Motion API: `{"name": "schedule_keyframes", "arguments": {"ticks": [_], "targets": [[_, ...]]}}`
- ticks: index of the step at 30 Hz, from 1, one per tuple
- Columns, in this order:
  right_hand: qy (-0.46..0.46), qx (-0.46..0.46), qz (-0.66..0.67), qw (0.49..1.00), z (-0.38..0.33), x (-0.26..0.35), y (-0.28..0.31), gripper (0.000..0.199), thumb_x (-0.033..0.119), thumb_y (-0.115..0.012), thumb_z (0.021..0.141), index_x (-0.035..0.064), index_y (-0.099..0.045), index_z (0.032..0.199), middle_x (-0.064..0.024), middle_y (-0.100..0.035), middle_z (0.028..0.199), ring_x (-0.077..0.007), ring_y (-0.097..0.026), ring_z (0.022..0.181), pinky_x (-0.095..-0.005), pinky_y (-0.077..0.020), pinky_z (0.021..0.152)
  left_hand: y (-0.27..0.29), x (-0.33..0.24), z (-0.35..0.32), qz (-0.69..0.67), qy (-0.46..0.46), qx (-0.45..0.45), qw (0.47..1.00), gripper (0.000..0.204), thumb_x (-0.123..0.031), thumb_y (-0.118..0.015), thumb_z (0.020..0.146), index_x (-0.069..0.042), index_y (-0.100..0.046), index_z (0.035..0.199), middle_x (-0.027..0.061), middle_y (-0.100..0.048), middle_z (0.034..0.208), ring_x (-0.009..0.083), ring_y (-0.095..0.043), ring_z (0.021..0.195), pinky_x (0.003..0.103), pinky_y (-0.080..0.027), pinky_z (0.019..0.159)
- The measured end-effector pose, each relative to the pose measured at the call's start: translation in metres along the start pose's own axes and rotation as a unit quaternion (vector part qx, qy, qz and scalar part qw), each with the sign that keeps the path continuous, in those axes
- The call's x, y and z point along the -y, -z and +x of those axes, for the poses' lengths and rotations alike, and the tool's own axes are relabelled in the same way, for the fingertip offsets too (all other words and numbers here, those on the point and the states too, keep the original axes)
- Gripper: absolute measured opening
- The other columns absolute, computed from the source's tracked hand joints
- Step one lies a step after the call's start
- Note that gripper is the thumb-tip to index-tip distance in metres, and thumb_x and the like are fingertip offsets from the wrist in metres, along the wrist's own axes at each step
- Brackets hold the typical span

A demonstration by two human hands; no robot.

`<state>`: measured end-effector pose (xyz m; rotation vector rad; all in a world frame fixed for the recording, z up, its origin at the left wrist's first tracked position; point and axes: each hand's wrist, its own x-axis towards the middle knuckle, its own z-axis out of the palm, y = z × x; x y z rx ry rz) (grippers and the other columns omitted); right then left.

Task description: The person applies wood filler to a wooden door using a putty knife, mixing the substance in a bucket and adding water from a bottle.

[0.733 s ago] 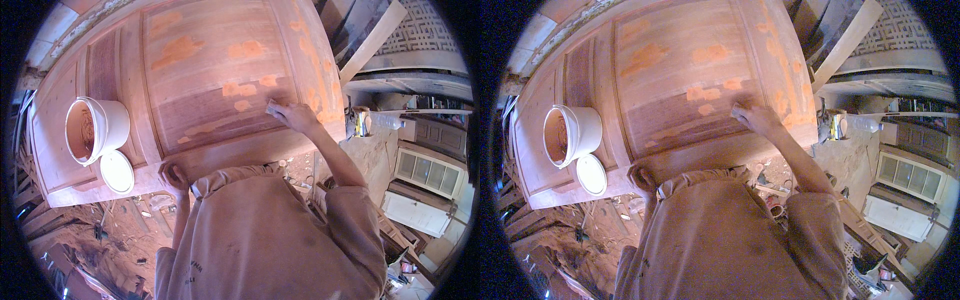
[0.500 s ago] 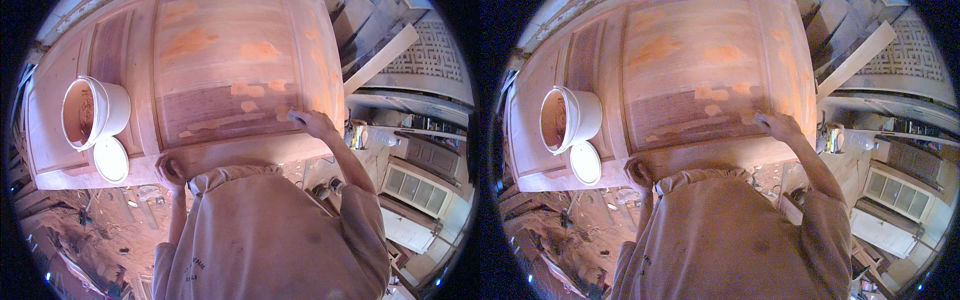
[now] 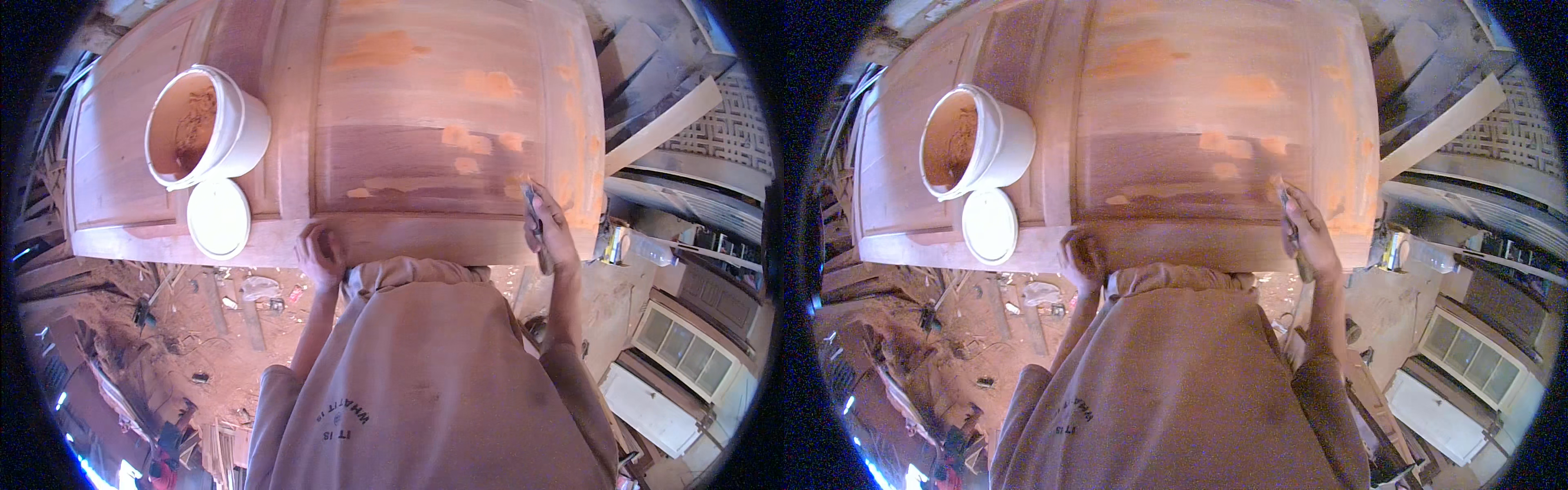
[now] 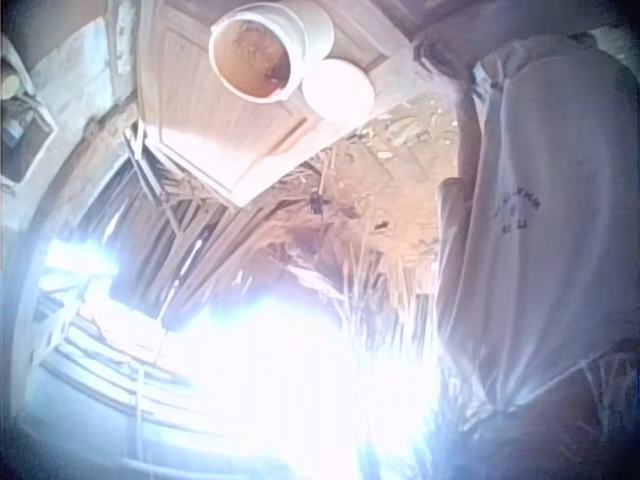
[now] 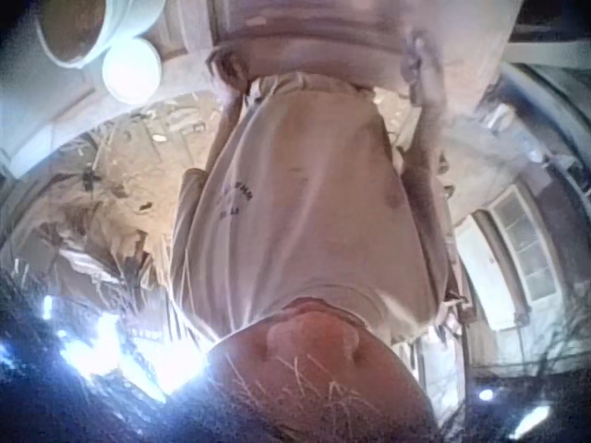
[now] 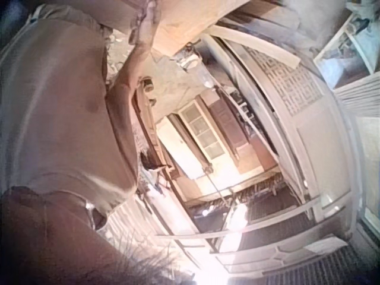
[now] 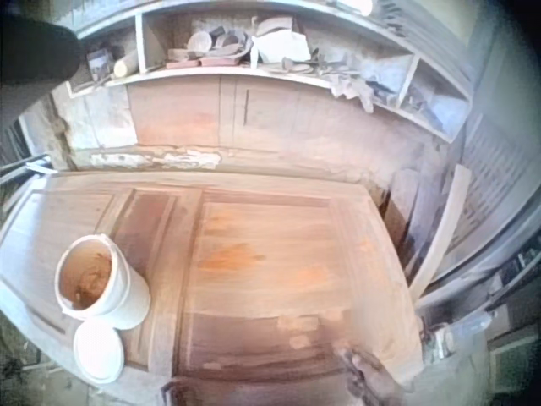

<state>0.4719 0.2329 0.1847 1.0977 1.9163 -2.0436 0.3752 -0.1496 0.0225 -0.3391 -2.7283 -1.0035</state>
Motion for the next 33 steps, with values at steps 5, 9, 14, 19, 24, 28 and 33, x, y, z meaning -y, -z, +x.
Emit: {"name": "schedule_keyframes", "arguments": {"ticks": [5, 9, 14, 19, 24, 28, 33], "targets": [[-0.033, 0.012, 0.419, 0.907, -0.009, -0.066, -0.063, 0.045, 0.057, -0.040, 0.101, 0.0134, -0.049, 0.092, 0.0033, -0.042, 0.067, -0.0077, -0.032, 0.038, -0.0234, -0.0273, 0.034, 0.002, 0.005, 0.001, 0.005, -0.038, 0.007, 0.999, 0.028, -0.022, -0.066, 0.087, -0.010, -0.060, 0.111, 0.0112, -0.062, 0.114, 0.0317, -0.058, 0.104, 0.046, -0.042, 0.091], [-0.009, 0.009, 0.433, 0.901, -0.023, -0.071, -0.094, 0.046, 0.056, -0.036, 0.102, 0.0134, -0.047, 0.089, 0.0044, -0.041, 0.065, -0.0070, -0.031, 0.037, -0.0237, -0.0269, 0.033, 0.003, 0.014, 0.000, 0.015, -0.036, 0.055, 0.998, 0.028, -0.023, -0.067, 0.088, -0.012, -0.059, 0.113, 0.0105, -0.060, 0.117, 0.0321, -0.056, 0.108, 0.045, -0.041, 0.093], [0.027, -0.028, 0.478, 0.878, -0.043, -0.088, -0.111, 0.035, 0.046, -0.041, 0.104, 0.0130, -0.048, 0.095, 0.0029, -0.041, 0.069, -0.0056, -0.033, 0.038, -0.0203, -0.0291, 0.031, 0.018, 0.027, 0.015, -0.158, -0.036, 0.124, 0.979, 0.036, -0.013, -0.068, 0.087, -0.004, -0.055, 0.119, 0.0166, -0.059, 0.114, 0.0330, -0.058, 0.106, 0.046, -0.044, 0.091], [0.012, -0.144, 0.384, 0.912, -0.044, -0.082, -0.144, 0.028, 0.041, -0.045, 0.103, 0.0135, -0.051, 0.101, 0.0031, -0.040, 0.070, -0.0081, -0.035, 0.042, -0.0220, -0.0322, 0.038, 0.033, 0.061, 0.035, -0.238, 0.036, 0.152, 0.959, 0.035, -0.009, -0.064, 0.090, 0.000, -0.052, 0.121, 0.0176, -0.058, 0.112, 0.0282, -0.060, 0.092, 0.039, -0.049, 0.083], [0.064, -0.173, -0.034, 0.982, 0.022, -0.095, -0.157, 0.042, 0.031, -0.050, 0.102, 0.0118, -0.050, 0.139, -0.0058, -0.057, 0.081, -0.0153, -0.057, 0.058, -0.0288, -0.0448, 0.047, 0.069, 0.068, 0.077, -0.204, -0.047, 0.037, 0.977, 0.027, -0.002, -0.060, 0.092, 0.001, -0.056, 0.118, 0.0144, -0.058, 0.112, 0.0238, -0.059, 0.090, 0.035, -0.049, 0.077], [0.252, -0.277, -0.411, 0.831, 0.100, -0.065, -0.168, 0.043, 0.031, -0.049, 0.101, 0.0133, -0.050, 0.140, -0.0268, -0.065, 0.093, -0.0413, -0.066, 0.078, -0.0497, -0.0545, 0.069, 0.095, 0.115, 0.094, -0.171, -0.009, -0.035, 0.985, 0.025, -0.003, -0.060, 0.093, 0.000, -0.057, 0.118, 0.0127, -0.058, 0.115, 0.0207, -0.058, 0.091, 0.033, -0.049, 0.077], [0.162, -0.275, -0.475, 0.820, 0.128, -0.049, -0.168, 0.041, 0.026, -0.054, 0.098, 0.0116, -0.054, 0.137, -0.0300, -0.065, 0.089, -0.0459, -0.065, 0.076, -0.0512, -0.0537, 0.070, 0.142, 0.217, 0.109, 0.052, 0.081, -0.226, 0.969, 0.024, -0.014, -0.056, 0.097, 0.003, -0.058, 0.115, 0.0150, -0.062, 0.104, 0.0246, -0.060, 0.085, 0.036, -0.050, 0.076]]}}
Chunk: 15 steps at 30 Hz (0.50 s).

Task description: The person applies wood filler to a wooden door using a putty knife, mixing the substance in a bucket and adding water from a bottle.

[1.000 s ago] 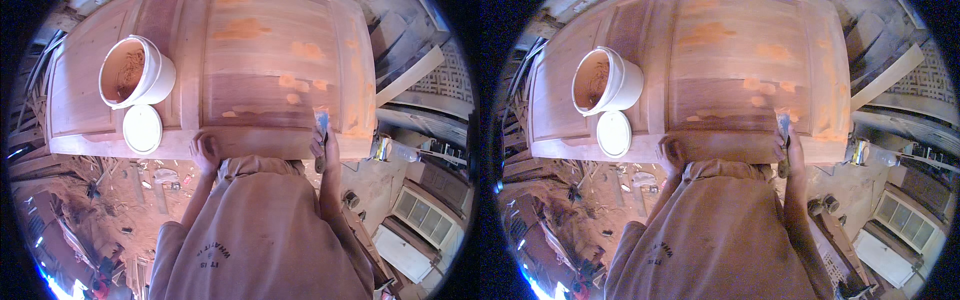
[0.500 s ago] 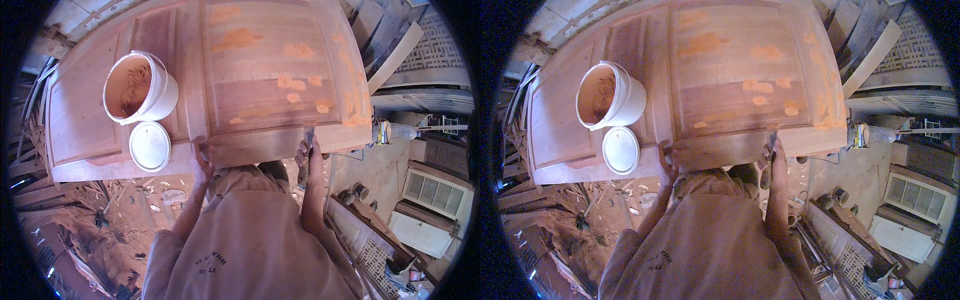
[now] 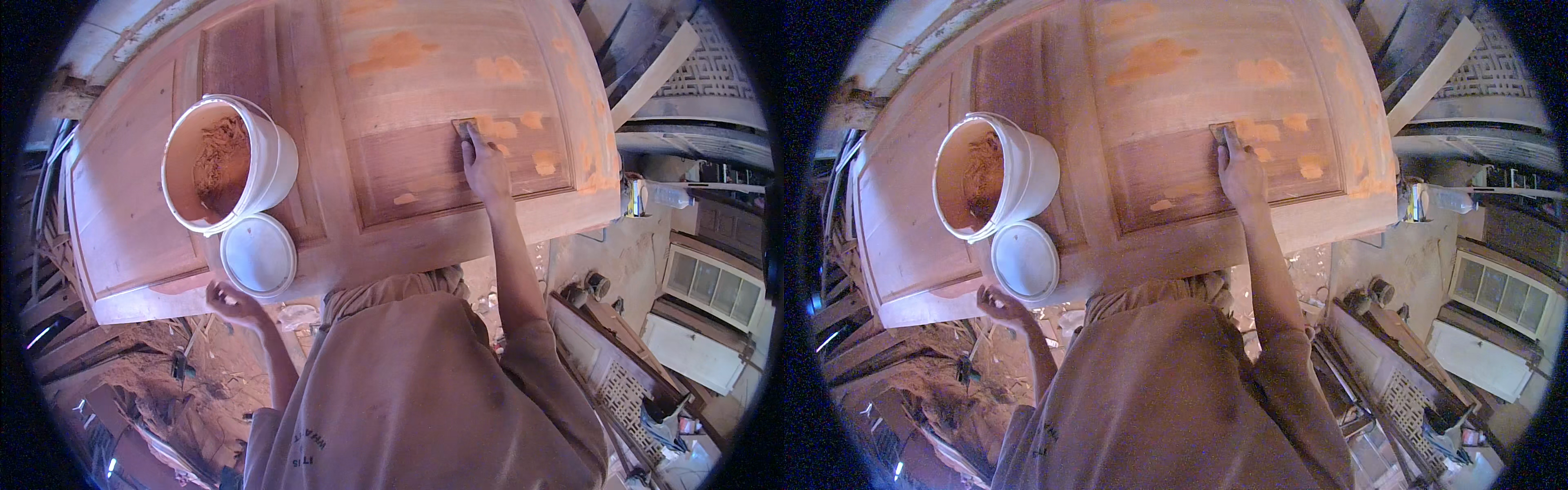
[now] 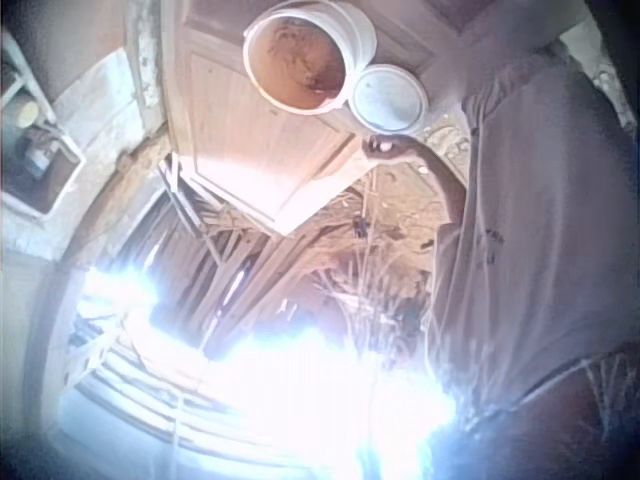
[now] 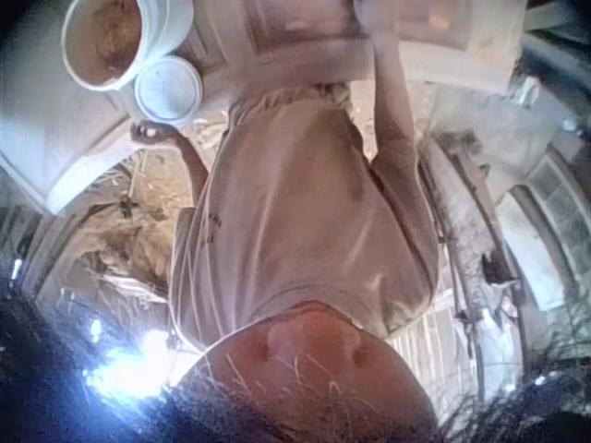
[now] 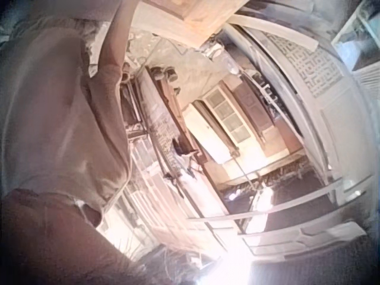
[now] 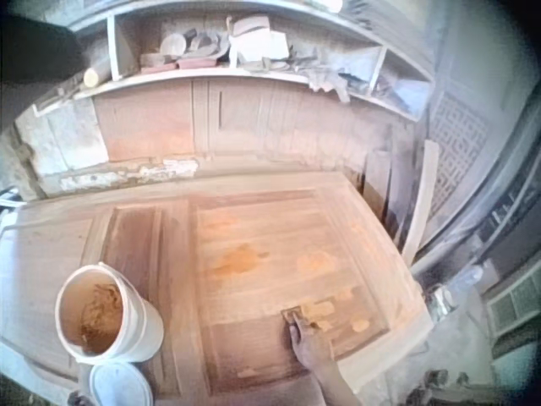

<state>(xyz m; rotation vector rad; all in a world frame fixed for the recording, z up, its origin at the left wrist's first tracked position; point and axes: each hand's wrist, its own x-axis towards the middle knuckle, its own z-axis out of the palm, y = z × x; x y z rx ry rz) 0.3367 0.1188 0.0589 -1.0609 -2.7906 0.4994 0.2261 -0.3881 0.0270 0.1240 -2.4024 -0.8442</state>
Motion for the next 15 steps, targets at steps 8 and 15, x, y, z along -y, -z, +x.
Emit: {"name": "schedule_keyframes", "arguments": {"ticks": [8, 15], "targets": [[-0.037, 0.034, -0.035, 0.998, 0.003, 0.002, -0.002, 0.037, 0.022, -0.056, 0.096, 0.0091, -0.059, 0.131, -0.0278, -0.068, 0.092, -0.0405, -0.068, 0.084, -0.0483, -0.0545, 0.072, -0.011, 0.006, -0.003, -0.025, 0.080, 0.082, 0.993, 0.028, -0.020, -0.054, 0.100, 0.004, -0.057, 0.114, 0.0205, -0.062, 0.110, 0.0301, -0.061, 0.097, 0.041, -0.051, 0.085], [0.034, 0.080, 0.022, 0.996, 0.010, 0.009, 0.049, 0.040, 0.021, -0.055, 0.096, 0.0079, -0.056, 0.133, -0.0243, -0.069, 0.104, -0.0394, -0.068, 0.091, -0.0489, -0.0548, 0.079, -0.013, 0.012, -0.001, -0.013, 0.039, 0.090, 0.995, 0.033, -0.025, -0.050, 0.103, 0.004, -0.057, 0.116, 0.0200, -0.061, 0.113, 0.0320, -0.060, 0.100, 0.042, -0.049, 0.088]]}}
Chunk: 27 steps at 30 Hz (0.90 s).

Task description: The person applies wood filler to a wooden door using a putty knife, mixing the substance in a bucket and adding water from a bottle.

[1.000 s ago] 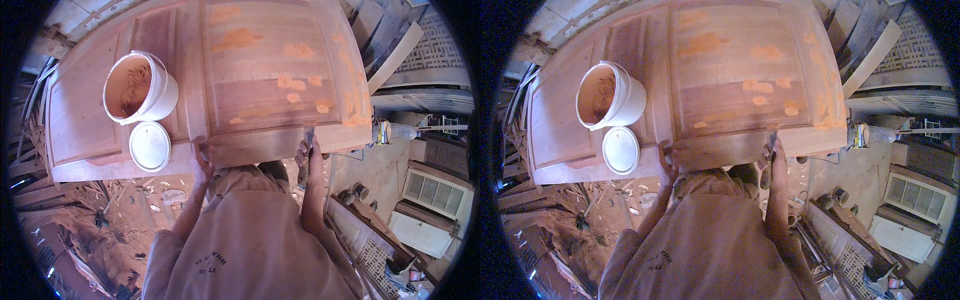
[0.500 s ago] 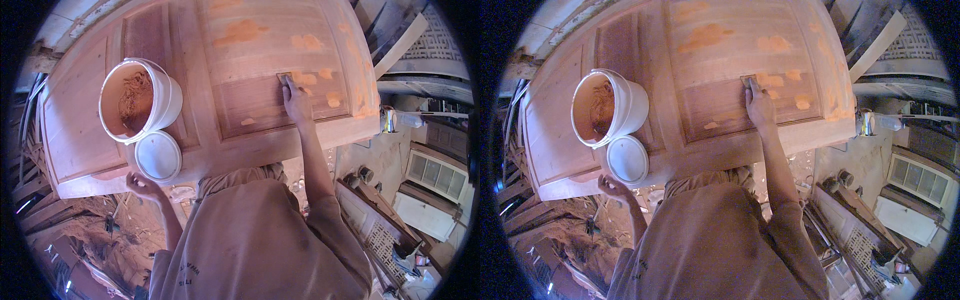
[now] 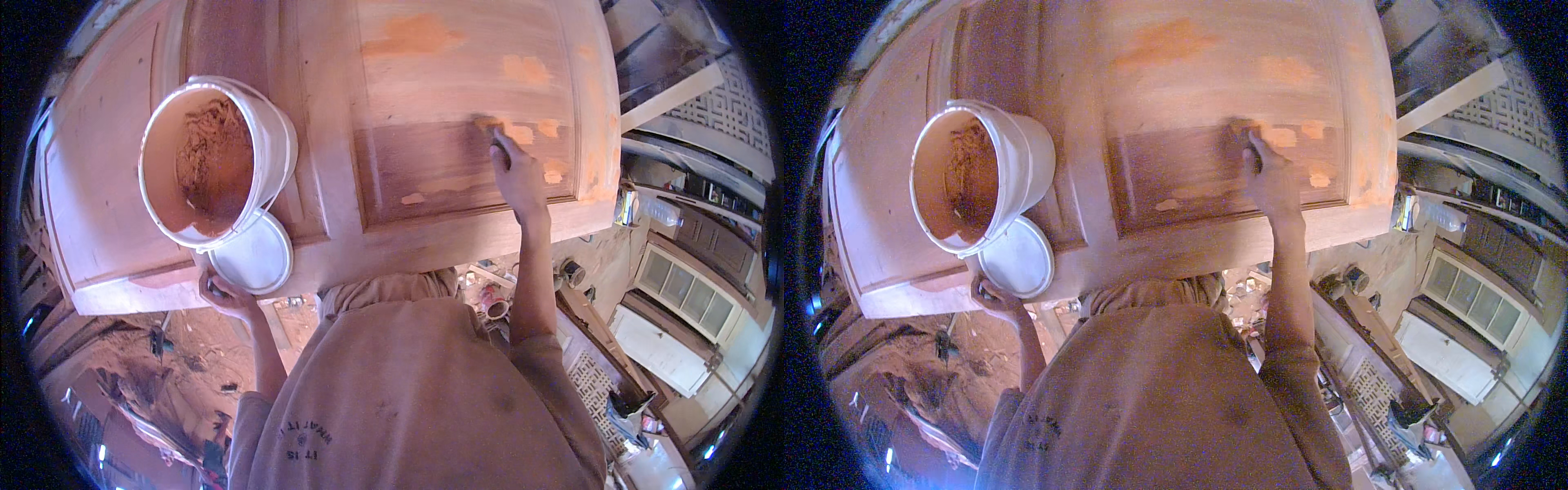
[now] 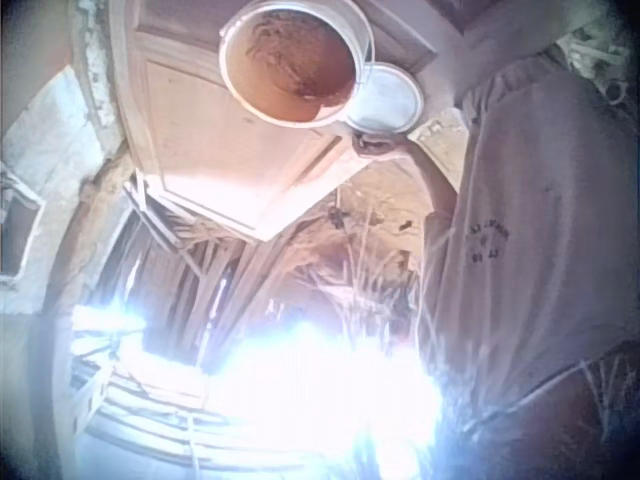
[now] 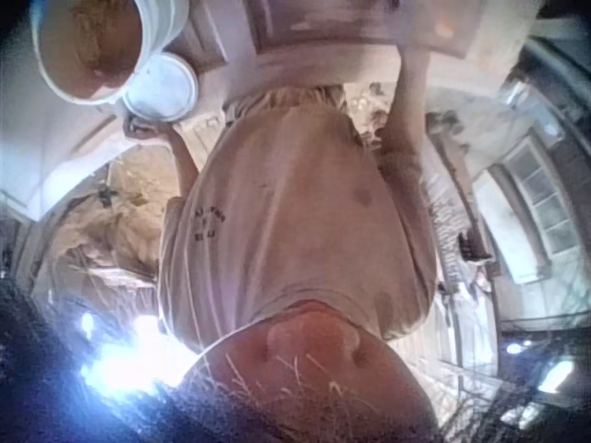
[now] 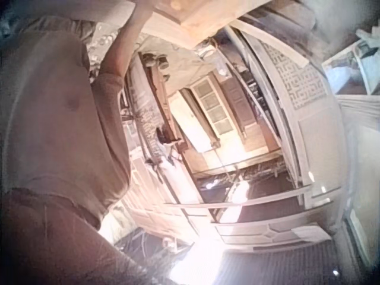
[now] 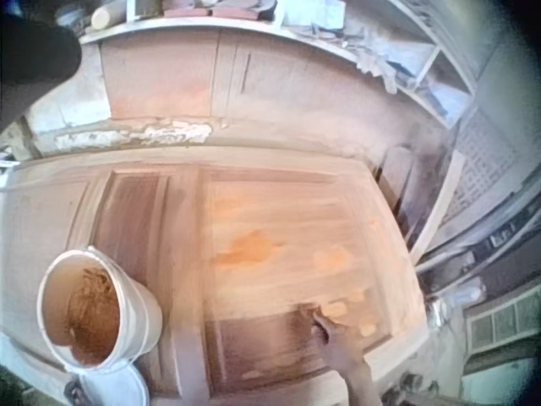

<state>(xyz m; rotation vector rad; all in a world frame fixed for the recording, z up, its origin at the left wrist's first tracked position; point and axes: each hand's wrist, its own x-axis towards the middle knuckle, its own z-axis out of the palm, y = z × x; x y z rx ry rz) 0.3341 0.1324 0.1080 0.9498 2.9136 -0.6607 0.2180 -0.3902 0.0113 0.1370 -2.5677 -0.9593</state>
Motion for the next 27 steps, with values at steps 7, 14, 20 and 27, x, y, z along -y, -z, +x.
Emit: {"name": "schedule_keyframes", "arguments": {"ticks": [7, 14, 20, 27], "targets": [[0.068, 0.165, -0.084, 0.980, 0.039, 0.010, 0.018, 0.038, 0.026, -0.059, 0.097, 0.0178, -0.058, 0.134, -0.0203, -0.069, 0.105, -0.0396, -0.066, 0.096, -0.0450, -0.0525, 0.085, 0.002, 0.004, 0.000, 0.015, -0.006, -0.003, 1.000, 0.035, -0.027, -0.050, 0.103, 0.005, -0.056, 0.116, 0.0196, -0.060, 0.112, 0.0327, -0.060, 0.101, 0.043, -0.048, 0.088], [0.123, 0.219, -0.134, 0.959, 0.060, -0.031, 0.034, 0.036, 0.031, -0.057, 0.097, 0.0214, -0.060, 0.132, -0.0155, -0.069, 0.111, -0.0365, -0.066, 0.100, -0.0442, -0.0525, 0.087, 0.000, 0.007, -0.003, 0.005, 0.027, -0.006, 1.000, 0.033, -0.025, -0.051, 0.102, 0.004, -0.056, 0.117, 0.0192, -0.061, 0.112, 0.0316, -0.061, 0.101, 0.043, -0.048, 0.089], [0.058, 0.302, -0.194, 0.932, 0.075, -0.038, 0.084, 0.035, 0.026, -0.056, 0.099, 0.0140, -0.060, 0.132, -0.0137, -0.068, 0.119, -0.0327, -0.068, 0.101, -0.0404, -0.0528, 0.088, 0.004, 0.011, -0.002, 0.002, 0.030, -0.013, 0.999, 0.031, -0.022, -0.052, 0.102, 0.005, -0.056, 0.118, 0.0194, -0.062, 0.113, 0.0300, -0.062, 0.101, 0.041, -0.050, 0.087], [-0.118, 0.123, 0.214, 0.962, -0.011, -0.029, 0.041, 0.048, 0.035, -0.055, 0.101, 0.0063, -0.053, 0.139, -0.0075, -0.061, 0.118, -0.0156, -0.056, 0.095, -0.0274, -0.0452, 0.081, 0.001, 0.011, -0.003, -0.022, 0.045, -0.020, 0.999, 0.030, -0.020, -0.053, 0.101, 0.005, -0.057, 0.116, 0.0193, -0.062, 0.113, 0.0307, -0.062, 0.101, 0.041, -0.050, 0.089]]}}
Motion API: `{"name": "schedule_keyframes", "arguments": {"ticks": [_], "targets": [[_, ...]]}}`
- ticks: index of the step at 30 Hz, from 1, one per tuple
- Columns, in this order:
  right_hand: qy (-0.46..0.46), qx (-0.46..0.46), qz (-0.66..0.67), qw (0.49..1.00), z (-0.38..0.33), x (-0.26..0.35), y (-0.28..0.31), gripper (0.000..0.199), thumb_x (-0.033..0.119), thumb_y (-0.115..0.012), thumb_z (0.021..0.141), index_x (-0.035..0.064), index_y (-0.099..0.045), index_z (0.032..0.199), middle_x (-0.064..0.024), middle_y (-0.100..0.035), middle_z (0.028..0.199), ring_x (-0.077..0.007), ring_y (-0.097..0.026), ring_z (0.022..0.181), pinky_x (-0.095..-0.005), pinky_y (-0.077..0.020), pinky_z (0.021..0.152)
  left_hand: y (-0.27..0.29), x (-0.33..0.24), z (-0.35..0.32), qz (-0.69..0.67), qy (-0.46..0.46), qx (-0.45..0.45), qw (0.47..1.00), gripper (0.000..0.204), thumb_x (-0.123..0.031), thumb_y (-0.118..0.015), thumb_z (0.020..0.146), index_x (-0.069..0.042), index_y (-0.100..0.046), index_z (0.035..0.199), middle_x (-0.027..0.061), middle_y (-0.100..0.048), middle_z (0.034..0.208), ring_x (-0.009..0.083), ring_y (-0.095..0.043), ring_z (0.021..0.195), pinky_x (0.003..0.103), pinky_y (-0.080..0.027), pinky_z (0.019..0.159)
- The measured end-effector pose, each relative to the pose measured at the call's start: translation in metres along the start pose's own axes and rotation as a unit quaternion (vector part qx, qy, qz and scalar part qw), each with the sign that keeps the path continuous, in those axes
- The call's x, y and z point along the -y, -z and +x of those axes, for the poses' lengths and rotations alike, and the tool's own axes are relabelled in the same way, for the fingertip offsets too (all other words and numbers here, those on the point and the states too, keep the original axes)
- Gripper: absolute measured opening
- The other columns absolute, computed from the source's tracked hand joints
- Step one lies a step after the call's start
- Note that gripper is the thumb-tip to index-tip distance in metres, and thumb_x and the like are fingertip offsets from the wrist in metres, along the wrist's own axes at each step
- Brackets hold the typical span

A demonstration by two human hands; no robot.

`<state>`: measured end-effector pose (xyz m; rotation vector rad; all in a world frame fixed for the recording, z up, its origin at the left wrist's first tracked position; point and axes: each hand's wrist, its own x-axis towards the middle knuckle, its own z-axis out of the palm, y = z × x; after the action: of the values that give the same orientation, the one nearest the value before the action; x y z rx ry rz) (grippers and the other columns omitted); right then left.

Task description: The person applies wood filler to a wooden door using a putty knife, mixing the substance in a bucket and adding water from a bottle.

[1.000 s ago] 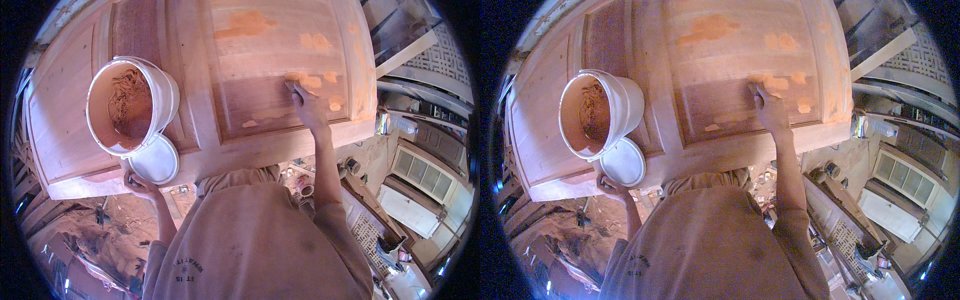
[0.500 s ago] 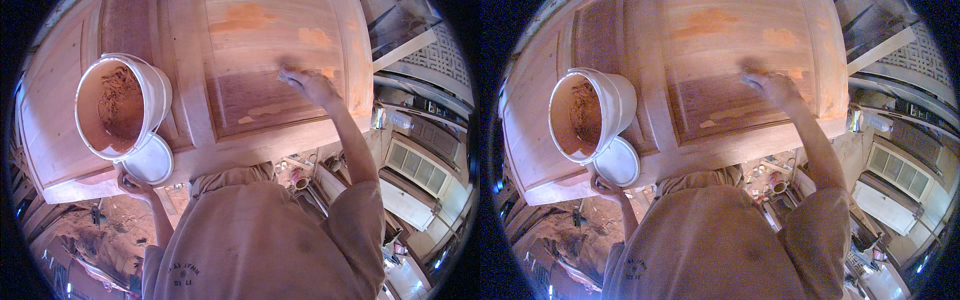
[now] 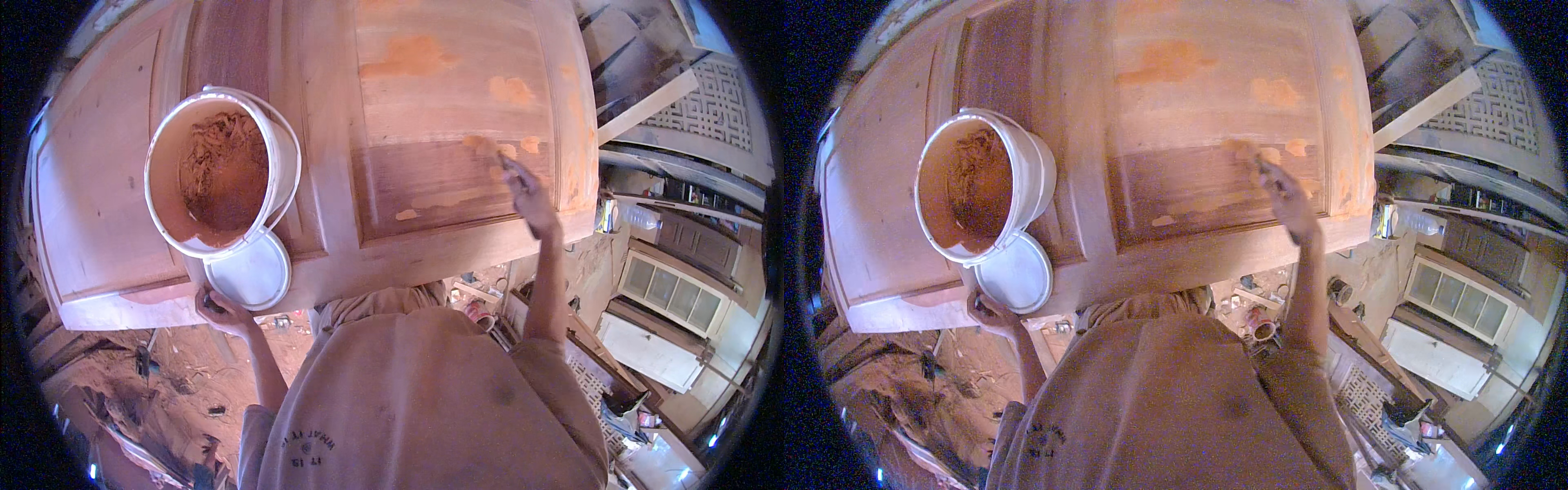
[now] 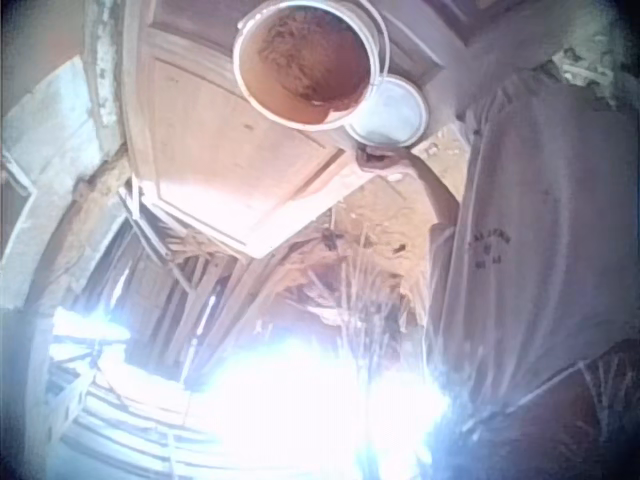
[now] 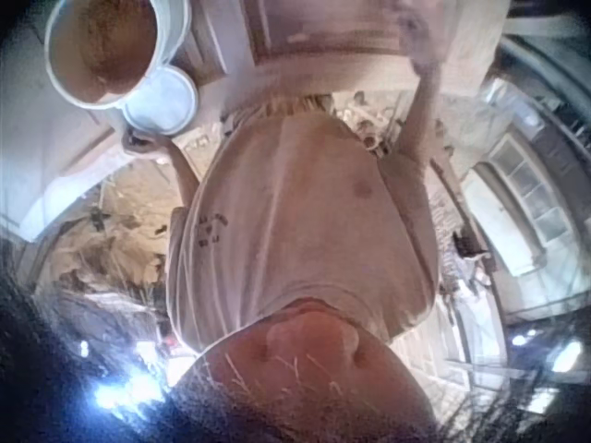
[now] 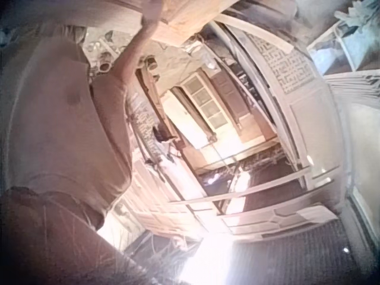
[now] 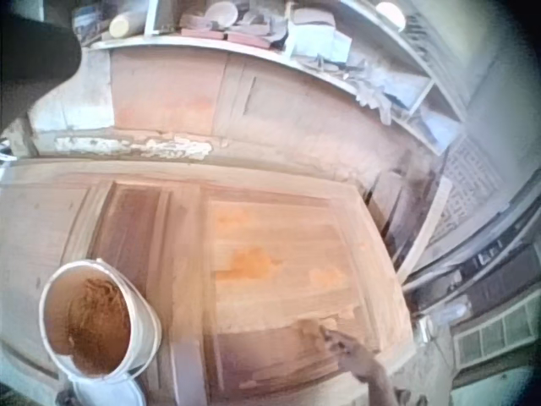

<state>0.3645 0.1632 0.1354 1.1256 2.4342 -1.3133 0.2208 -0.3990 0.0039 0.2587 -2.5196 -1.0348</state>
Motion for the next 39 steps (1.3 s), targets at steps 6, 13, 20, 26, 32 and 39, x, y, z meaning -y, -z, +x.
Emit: {"name": "schedule_keyframes", "arguments": {"ticks": [6, 13, 20, 26, 32, 39], "targets": [[-0.093, -0.056, 0.386, 0.916, -0.047, 0.008, -0.069, 0.045, 0.035, -0.052, 0.102, 0.0109, -0.048, 0.140, 0.0042, -0.043, 0.071, -0.0050, -0.038, 0.047, -0.0213, -0.0329, 0.041, 0.000, -0.006, 0.002, 0.007, -0.041, 0.008, 0.999, 0.028, -0.019, -0.052, 0.101, 0.005, -0.057, 0.116, 0.0190, -0.060, 0.110, 0.0329, -0.060, 0.101, 0.043, -0.048, 0.090], [-0.089, -0.096, 0.634, 0.763, -0.084, -0.014, -0.075, 0.032, 0.043, -0.044, 0.104, 0.0141, -0.051, 0.113, 0.0026, -0.043, 0.072, -0.0061, -0.036, 0.044, -0.0209, -0.0287, 0.038, 0.004, -0.002, 0.008, 0.128, -0.130, 0.061, 0.981, 0.038, -0.029, -0.039, 0.105, 0.004, -0.057, 0.111, 0.0205, -0.060, 0.112, 0.0382, -0.055, 0.106, 0.051, -0.041, 0.094], [-0.103, -0.166, 0.717, 0.670, -0.089, -0.041, -0.064, 0.034, 0.044, -0.041, 0.105, 0.0124, -0.051, 0.112, 0.0019, -0.044, 0.074, -0.0053, -0.033, 0.040, -0.0201, -0.0287, 0.034, 0.008, -0.001, 0.004, 0.094, -0.170, 0.074, 0.978, 0.037, -0.028, -0.039, 0.105, 0.004, -0.056, 0.112, 0.0214, -0.059, 0.113, 0.0387, -0.054, 0.105, 0.052, -0.042, 0.094], [-0.072, -0.115, 0.784, 0.605, -0.051, -0.046, -0.044, 0.035, 0.045, -0.041, 0.104, 0.0125, -0.052, 0.105, 0.0027, -0.044, 0.069, -0.0080, -0.035, 0.043, -0.0215, -0.0279, 0.037, 0.011, 0.015, 0.008, 0.176, -0.120, 0.104, 0.971, 0.033, -0.019, -0.046, 0.103, 0.005, -0.048, 0.127, 0.0238, -0.051, 0.127, 0.0394, -0.054, 0.113, 0.051, -0.044, 0.097], [-0.041, -0.091, 0.795, 0.598, -0.026, -0.072, -0.017, 0.041, 0.047, -0.037, 0.105, 0.0097, -0.054, 0.111, 0.0011, -0.045, 0.073, -0.0060, -0.033, 0.040, -0.0208, -0.0277, 0.036, 0.008, 0.013, 0.017, 0.180, -0.014, 0.132, 0.975, 0.046, -0.029, -0.044, 0.105, 0.007, -0.043, 0.133, 0.0283, -0.049, 0.130, 0.0407, -0.050, 0.119, 0.050, -0.043, 0.100], [-0.085, -0.128, 0.671, 0.726, -0.001, -0.088, 0.028, 0.041, 0.037, -0.045, 0.104, 0.0079, -0.051, 0.131, -0.0007, -0.058, 0.080, -0.0105, -0.049, 0.052, -0.0226, -0.0406, 0.047, -0.029, -0.082, -0.002, 0.262, -0.039, 0.232, 0.936, 0.065, -0.044, -0.038, 0.105, 0.005, -0.027, 0.146, 0.0298, -0.034, 0.146, 0.0421, -0.035, 0.137, 0.051, -0.030, 0.114]]}}
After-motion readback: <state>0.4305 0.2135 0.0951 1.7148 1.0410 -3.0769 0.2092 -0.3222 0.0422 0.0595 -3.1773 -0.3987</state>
